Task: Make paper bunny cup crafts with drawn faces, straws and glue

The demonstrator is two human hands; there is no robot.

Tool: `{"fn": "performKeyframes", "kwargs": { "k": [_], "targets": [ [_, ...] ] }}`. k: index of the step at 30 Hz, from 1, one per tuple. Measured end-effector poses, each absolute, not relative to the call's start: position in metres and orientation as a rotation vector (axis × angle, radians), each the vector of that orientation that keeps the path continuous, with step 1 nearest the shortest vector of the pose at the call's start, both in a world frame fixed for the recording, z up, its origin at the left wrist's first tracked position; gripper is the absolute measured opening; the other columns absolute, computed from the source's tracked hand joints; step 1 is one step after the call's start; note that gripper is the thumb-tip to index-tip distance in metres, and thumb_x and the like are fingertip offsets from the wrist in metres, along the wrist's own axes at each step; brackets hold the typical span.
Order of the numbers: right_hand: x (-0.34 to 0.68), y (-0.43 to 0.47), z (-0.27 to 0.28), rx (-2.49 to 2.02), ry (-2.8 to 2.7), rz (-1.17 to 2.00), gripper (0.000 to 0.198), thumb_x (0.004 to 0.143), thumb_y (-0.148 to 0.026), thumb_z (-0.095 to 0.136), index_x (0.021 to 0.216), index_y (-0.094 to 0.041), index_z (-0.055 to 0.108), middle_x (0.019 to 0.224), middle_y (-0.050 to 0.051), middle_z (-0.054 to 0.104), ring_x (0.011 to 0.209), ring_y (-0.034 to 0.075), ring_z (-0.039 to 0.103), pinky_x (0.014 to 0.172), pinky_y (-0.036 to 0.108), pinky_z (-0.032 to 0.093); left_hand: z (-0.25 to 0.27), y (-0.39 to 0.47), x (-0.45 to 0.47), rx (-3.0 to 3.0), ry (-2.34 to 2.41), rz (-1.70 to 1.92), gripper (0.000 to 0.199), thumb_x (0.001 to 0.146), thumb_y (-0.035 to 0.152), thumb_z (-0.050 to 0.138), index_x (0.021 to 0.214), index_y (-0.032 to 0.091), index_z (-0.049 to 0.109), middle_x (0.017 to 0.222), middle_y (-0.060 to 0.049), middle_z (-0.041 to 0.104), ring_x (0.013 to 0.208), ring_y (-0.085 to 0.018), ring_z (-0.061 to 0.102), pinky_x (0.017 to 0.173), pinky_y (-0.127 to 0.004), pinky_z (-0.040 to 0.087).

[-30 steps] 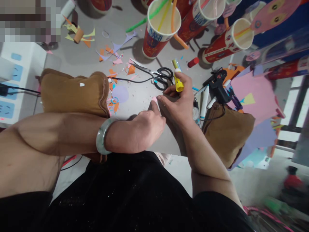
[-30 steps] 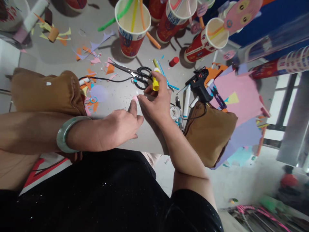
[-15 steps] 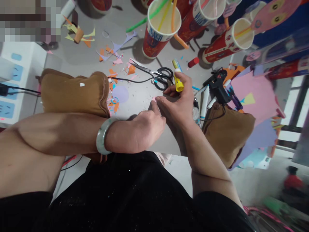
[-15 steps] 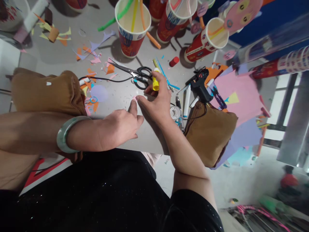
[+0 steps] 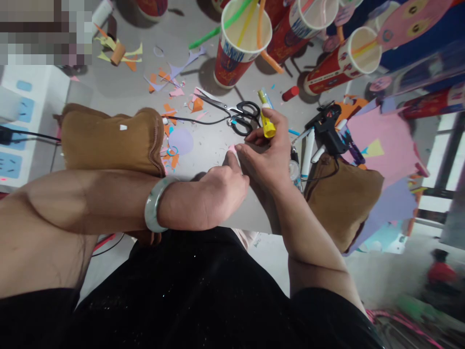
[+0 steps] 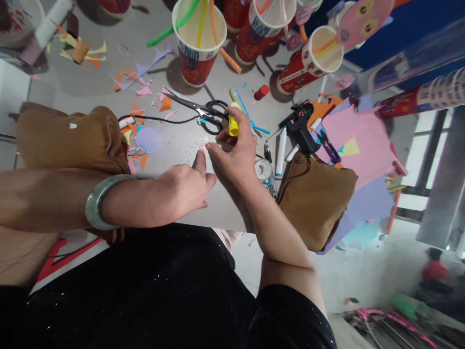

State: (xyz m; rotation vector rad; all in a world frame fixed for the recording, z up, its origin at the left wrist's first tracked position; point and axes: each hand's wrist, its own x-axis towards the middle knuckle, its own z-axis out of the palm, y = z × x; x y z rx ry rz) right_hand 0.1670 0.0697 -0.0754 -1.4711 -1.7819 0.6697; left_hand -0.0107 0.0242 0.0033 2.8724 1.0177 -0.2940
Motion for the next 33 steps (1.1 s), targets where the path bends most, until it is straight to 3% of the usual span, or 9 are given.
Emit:
{"fn": "performKeyframes", "kwargs": {
  "k": [18,23,27,30,33],
  "targets": [
    [0.165,0.070,-0.080,-1.443,-1.775,0.589,0.068,0.083,-0.027,0.075,0.143,-0.038,0.045,0.105,0.000,0.073,0.082,0.020,0.066,0.082,0.046,0.059,0.003,0.023,-0.011,2.851,1.036,-0.301,0.043,0.092,0.030,0.070,0.128,0.007,0.071,0.144,-0.030,0.062,0.071,-0.025,0.077,0.064,-0.033,0.059],
    [0.164,0.070,-0.078,-1.451,-1.716,0.530,0.053,0.097,-0.036,0.062,0.146,-0.039,0.043,0.103,0.002,0.073,0.078,0.019,0.068,0.073,0.042,0.059,0.014,0.029,-0.009,2.790,0.979,-0.373,0.039,0.093,0.028,0.068,0.127,0.010,0.072,0.145,-0.029,0.062,0.072,-0.025,0.077,0.063,-0.033,0.058],
    [0.162,0.067,-0.066,-1.367,-1.612,0.489,0.039,0.105,-0.051,0.046,0.141,-0.037,0.050,0.115,0.006,0.072,0.071,0.016,0.071,0.064,0.037,0.058,0.022,0.032,-0.009,2.759,0.963,-0.461,0.039,0.096,0.026,0.064,0.128,0.007,0.072,0.141,-0.031,0.063,0.070,-0.026,0.076,0.060,-0.033,0.057],
    [0.162,0.064,-0.056,-1.332,-1.655,0.555,0.041,0.101,-0.061,0.050,0.132,-0.035,0.061,0.102,0.004,0.074,0.065,0.017,0.070,0.060,0.036,0.058,0.020,0.030,-0.010,2.771,0.979,-0.354,0.038,0.094,0.024,0.065,0.128,0.009,0.073,0.140,-0.029,0.066,0.070,-0.026,0.077,0.064,-0.035,0.059],
    [0.163,0.059,-0.050,-1.353,-1.737,0.666,0.038,0.096,-0.062,0.059,0.116,-0.031,0.070,0.089,0.003,0.073,0.072,0.019,0.071,0.066,0.037,0.060,0.018,0.029,-0.011,2.773,0.986,-0.309,0.042,0.093,0.024,0.067,0.132,0.008,0.071,0.139,-0.027,0.067,0.078,-0.028,0.078,0.070,-0.036,0.060]
  ]
}}
